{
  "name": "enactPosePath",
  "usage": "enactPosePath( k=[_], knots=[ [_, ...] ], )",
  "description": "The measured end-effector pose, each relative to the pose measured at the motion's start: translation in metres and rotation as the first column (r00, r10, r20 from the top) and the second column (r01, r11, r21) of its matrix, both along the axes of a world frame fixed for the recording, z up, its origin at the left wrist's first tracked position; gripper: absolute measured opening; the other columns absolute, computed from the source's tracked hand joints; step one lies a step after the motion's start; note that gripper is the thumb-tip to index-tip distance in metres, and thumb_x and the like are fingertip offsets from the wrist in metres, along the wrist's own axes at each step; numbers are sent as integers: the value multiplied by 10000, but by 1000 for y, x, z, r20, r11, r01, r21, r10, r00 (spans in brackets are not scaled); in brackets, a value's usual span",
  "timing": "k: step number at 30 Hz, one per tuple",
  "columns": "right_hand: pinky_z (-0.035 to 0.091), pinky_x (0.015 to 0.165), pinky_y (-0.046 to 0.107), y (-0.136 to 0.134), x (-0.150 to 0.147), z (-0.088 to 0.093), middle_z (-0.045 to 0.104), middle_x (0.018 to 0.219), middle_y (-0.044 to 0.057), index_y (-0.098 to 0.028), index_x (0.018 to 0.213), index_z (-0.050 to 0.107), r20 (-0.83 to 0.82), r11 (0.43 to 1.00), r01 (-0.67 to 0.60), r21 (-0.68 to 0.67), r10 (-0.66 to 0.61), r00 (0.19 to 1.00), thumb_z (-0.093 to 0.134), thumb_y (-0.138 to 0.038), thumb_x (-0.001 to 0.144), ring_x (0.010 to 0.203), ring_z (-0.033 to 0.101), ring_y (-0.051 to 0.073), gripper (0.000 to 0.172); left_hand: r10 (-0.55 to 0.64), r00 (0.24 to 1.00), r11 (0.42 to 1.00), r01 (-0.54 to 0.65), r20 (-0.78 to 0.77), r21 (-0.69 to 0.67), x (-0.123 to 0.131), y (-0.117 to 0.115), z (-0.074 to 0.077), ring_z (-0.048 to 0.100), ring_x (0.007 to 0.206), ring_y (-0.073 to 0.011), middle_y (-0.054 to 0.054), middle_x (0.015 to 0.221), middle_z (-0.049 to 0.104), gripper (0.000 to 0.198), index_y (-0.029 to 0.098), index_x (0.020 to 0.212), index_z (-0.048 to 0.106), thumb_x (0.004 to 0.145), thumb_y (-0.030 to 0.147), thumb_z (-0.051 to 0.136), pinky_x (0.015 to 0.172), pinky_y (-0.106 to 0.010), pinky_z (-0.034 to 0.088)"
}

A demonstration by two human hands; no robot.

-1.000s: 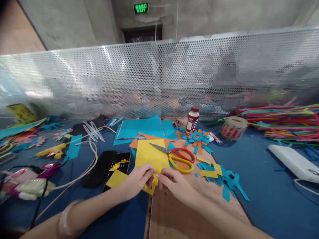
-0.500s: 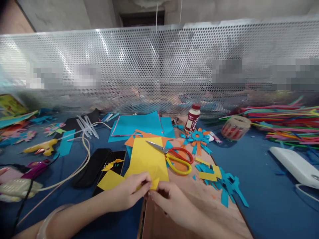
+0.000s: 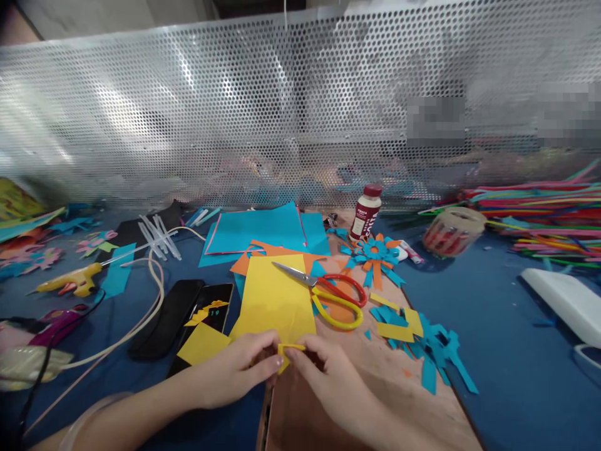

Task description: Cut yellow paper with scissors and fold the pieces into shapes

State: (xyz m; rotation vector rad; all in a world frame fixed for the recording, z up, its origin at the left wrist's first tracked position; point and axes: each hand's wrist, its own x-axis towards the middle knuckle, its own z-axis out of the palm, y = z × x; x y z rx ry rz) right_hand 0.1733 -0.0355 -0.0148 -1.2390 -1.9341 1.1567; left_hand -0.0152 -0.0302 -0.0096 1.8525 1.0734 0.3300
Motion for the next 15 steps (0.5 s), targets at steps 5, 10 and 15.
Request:
enactPosePath(
  k=[5,10,15],
  knots=[
    [423,598,243,-3,-2,-11,570,667,-3,-196,722,560,-21,999,35,18,-34,999,421,-351,870,657,535,150,255,0,1000,999,1,-8,38,0,-1,-3,508,604,-115,9,684,568,253,186,779,484,886,388,377,540,-209,349],
    [393,552,243,2,3,1,568,657,3,-184,722,575,81,996,9,93,-17,997,420,-316,871,597,500,136,252,12,1000,999,-12,18,33,1,1,-7,542,609,-116,4,687,595,234,189,761,464,890,362,374,557,-209,372],
    [385,554,232,4,5,-1,573,645,-7,-180,703,580,46,998,28,64,-31,998,433,-321,869,601,496,130,263,50,996,998,-48,76,-27,2,2,-8,570,604,-114,16,674,579,232,191,777,443,893,374,357,565,-207,397]
  ],
)
